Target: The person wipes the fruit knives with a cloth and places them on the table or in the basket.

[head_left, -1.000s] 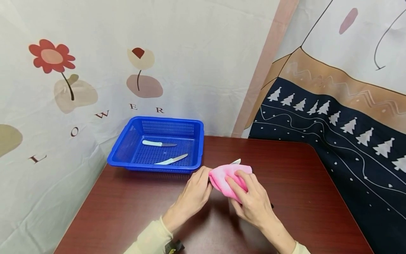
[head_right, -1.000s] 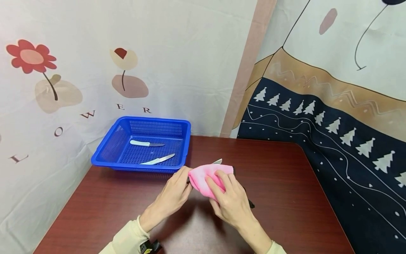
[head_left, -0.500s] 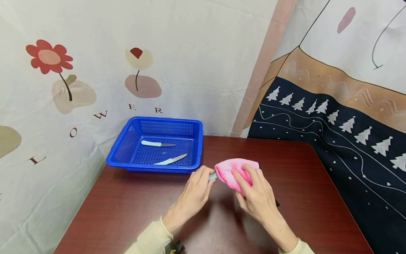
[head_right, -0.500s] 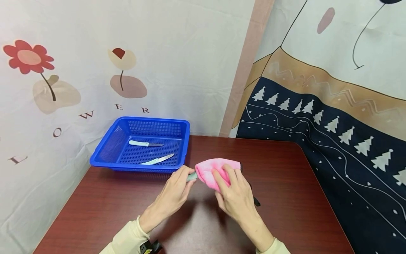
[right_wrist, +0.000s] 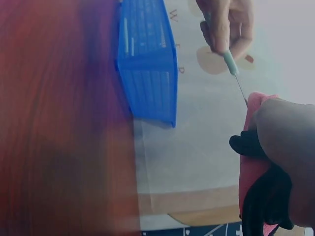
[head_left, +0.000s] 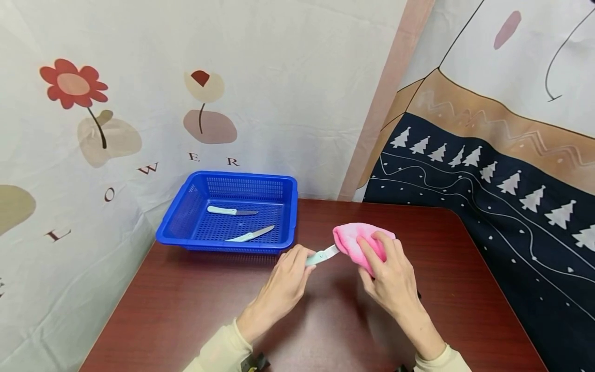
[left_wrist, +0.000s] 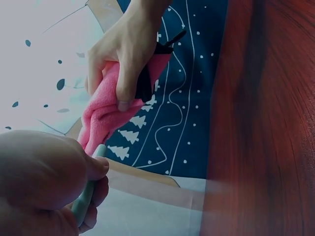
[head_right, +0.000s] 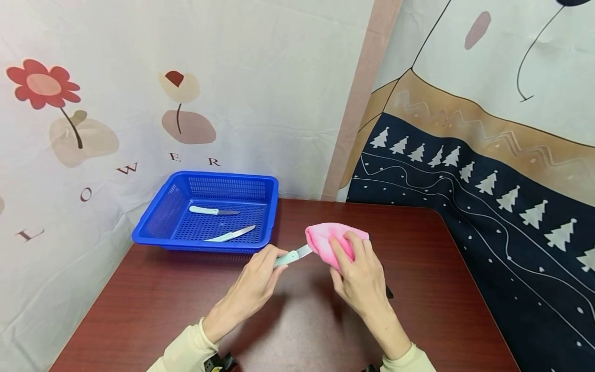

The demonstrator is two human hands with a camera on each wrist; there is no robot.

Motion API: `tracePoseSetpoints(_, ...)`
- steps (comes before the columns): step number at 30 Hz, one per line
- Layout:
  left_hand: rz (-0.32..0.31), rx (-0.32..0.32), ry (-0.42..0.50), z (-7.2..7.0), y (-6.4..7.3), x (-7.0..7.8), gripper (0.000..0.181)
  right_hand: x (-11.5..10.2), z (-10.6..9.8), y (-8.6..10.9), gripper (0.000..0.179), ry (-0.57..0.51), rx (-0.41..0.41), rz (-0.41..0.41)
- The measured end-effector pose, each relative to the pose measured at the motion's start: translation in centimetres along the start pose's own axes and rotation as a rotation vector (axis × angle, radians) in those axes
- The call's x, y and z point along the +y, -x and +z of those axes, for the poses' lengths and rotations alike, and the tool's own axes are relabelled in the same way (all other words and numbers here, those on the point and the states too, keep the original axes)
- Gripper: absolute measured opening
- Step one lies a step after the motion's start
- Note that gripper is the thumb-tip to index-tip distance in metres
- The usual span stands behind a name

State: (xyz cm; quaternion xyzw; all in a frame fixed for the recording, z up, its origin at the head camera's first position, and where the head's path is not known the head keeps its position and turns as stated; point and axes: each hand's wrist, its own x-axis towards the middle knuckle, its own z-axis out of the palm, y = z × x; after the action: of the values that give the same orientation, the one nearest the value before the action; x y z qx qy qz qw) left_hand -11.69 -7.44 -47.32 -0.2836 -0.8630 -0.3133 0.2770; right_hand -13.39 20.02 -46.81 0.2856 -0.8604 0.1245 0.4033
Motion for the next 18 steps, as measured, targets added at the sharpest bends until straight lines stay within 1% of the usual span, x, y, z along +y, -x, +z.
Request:
tracePoseSetpoints(4, -0.009, -0.017, 0.002, -0.1, 0.1, 0.0, 0.024, 1.0, -0.3, 0.1, 0.053, 0.028, -0.01, 0.044)
tracePoseSetpoints(8, -0.02, -0.028, -0.001, -0.2, 0.2, -0.1, 0.025, 2.0, -0.6, 0.4, 0.056, 0.046, -0.001, 0.077)
tracePoseSetpoints(11, -0.02, -0.02, -0.001, -0.2, 0.3, -0.2, 0.025, 2.8, -0.7, 0.6, 0.057, 0.048, 0.001, 0.109)
tracePoseSetpoints(14, -0.015, -0.008, -0.002, -0.2, 0.3, -0.4, 0.026, 3.2, -1.0, 0.9, 0.053, 0.056, -0.027, 0.147)
tracePoseSetpoints(17, -0.015, -0.003, -0.007, -0.2, 0.3, -0.6, 0.026, 3.4, -1.0, 1.0, 0.053, 0.055, -0.031, 0.163)
tracePoseSetpoints(18, -0.016, -0.002, -0.009, -0.2, 0.3, -0.6, 0.026, 3.4, -1.0, 1.0, 0.052, 0.049, -0.02, 0.163)
